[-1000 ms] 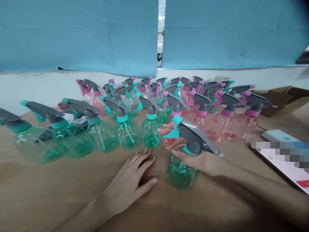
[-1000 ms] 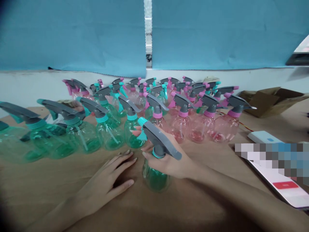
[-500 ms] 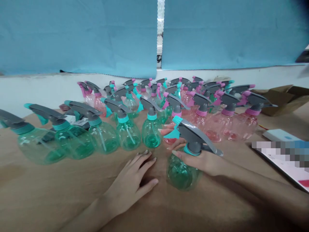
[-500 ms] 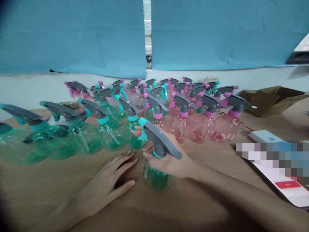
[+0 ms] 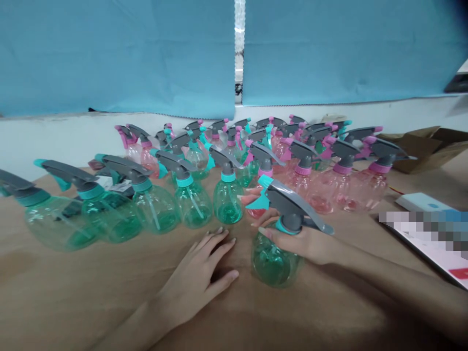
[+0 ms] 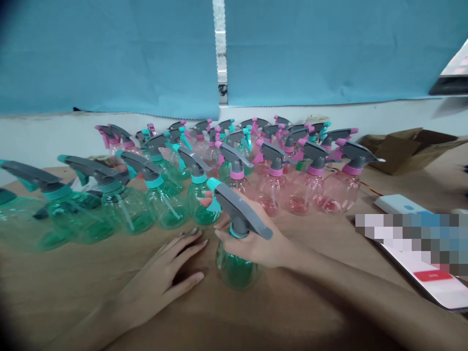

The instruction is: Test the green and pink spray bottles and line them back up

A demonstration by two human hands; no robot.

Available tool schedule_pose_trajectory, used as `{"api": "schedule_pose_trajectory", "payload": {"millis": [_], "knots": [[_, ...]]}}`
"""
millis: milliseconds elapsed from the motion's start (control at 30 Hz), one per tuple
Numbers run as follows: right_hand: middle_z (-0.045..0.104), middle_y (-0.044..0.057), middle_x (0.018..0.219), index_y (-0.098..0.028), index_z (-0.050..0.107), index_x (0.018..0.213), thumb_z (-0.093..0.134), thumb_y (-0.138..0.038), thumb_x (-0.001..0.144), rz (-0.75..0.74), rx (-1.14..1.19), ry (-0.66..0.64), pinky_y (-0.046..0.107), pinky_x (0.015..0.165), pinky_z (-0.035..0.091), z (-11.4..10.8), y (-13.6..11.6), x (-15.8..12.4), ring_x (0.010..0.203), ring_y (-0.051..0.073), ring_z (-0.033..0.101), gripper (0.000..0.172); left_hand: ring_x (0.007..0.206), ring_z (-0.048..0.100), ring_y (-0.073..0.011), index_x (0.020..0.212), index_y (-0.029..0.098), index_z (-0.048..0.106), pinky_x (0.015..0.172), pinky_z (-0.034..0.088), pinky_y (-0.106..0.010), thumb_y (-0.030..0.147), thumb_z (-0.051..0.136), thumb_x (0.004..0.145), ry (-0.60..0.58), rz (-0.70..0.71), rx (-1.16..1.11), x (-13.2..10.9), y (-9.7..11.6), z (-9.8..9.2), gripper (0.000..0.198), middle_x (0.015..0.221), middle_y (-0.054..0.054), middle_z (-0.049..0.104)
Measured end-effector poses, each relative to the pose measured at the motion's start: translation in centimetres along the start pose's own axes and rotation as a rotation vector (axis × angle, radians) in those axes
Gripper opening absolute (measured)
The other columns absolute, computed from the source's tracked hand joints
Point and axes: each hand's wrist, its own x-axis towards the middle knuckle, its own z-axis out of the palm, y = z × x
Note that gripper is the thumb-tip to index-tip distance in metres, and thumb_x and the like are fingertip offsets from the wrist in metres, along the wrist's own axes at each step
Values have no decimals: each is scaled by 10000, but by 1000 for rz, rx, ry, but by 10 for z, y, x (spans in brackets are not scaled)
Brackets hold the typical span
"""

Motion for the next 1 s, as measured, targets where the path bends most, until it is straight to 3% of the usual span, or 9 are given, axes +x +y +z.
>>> {"api": "schedule_pose_trajectory", "payload": {"millis": [233,433,567,733,900,1000], "knots": [[657,-15,802,-245,618,793,541,-140,743,43,-7,-13,294,751,555,-1,-11,3,801,150,654,139,1292,359,-274,1364,232,400,1036,328,-462,469,466,929,-5,-5,-13,-1,0,0,499,1427,-76,397],[648,-29,761,-247,617,721,512,-86,681,93,-42,-2,242,638,557,-4,-17,2,704,136,651,196,1298,351,-277,1361,233,409,1046,315,-463,463,474,928,-2,-10,-10,-2,-2,3,494,1432,-71,389],[632,-35,702,-265,622,805,502,-109,689,70,-71,-13,246,612,559,-6,-17,0,687,147,650,229,1303,339,-275,1364,223,400,1050,306,-467,468,462,933,-23,-12,-4,-1,-2,2,500,1434,-79,383],[657,-14,875,-275,582,1027,521,-119,718,21,-22,-24,282,706,567,-5,-9,1,790,155,663,351,1277,379,-275,1350,224,414,1037,330,-459,448,479,928,5,-20,-12,0,0,1,483,1409,-76,418],[652,9,959,-273,577,954,555,-212,771,27,-62,24,329,762,568,0,3,-1,885,183,656,194,1267,392,-275,1343,225,420,1031,336,-461,449,486,924,15,-16,-2,1,0,0,480,1395,-78,436],[652,7,951,-295,529,1094,554,-211,776,23,-75,38,316,725,574,3,5,-1,863,182,664,330,1269,390,-274,1340,219,420,1033,333,-461,450,484,926,16,-12,4,1,0,0,479,1391,-81,441]]}}
